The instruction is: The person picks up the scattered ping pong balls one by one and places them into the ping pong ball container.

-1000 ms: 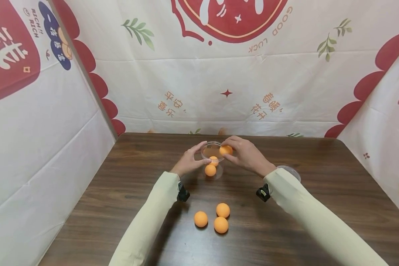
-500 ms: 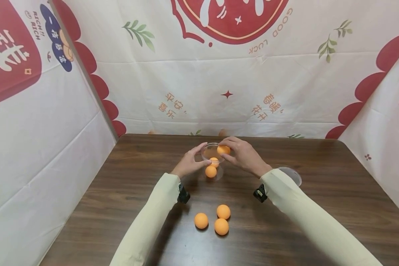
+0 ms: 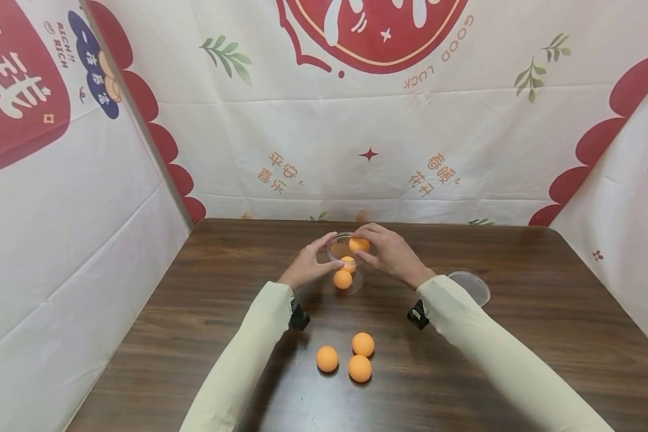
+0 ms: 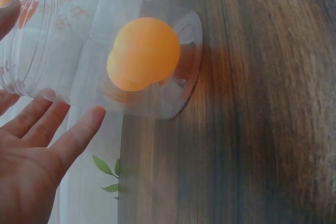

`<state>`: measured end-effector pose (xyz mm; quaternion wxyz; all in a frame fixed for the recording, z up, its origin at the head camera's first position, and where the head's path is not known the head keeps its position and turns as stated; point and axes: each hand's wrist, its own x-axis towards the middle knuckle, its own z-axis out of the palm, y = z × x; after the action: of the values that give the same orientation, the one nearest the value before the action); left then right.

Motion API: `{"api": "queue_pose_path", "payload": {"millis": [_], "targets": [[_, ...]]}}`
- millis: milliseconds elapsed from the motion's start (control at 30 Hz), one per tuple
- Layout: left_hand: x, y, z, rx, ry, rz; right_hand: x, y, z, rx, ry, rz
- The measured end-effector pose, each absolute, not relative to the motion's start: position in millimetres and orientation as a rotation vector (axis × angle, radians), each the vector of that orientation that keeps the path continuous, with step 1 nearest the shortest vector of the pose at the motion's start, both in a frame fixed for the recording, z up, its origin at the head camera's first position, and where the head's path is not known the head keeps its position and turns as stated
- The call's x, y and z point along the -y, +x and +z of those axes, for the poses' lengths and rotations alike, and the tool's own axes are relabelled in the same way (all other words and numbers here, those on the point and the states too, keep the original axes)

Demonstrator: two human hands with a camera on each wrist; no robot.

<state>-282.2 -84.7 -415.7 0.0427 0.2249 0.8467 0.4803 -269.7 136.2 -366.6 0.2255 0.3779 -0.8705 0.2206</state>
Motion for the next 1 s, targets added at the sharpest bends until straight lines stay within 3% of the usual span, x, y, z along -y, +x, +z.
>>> {"api": "queue_pose_path", "payload": {"millis": [1000], "targets": [[84.4,-283.4,-415.2,-2.565,0.725,1.491,-135.6,-268.1,-374.1,2.419,1.065,0.576]]}}
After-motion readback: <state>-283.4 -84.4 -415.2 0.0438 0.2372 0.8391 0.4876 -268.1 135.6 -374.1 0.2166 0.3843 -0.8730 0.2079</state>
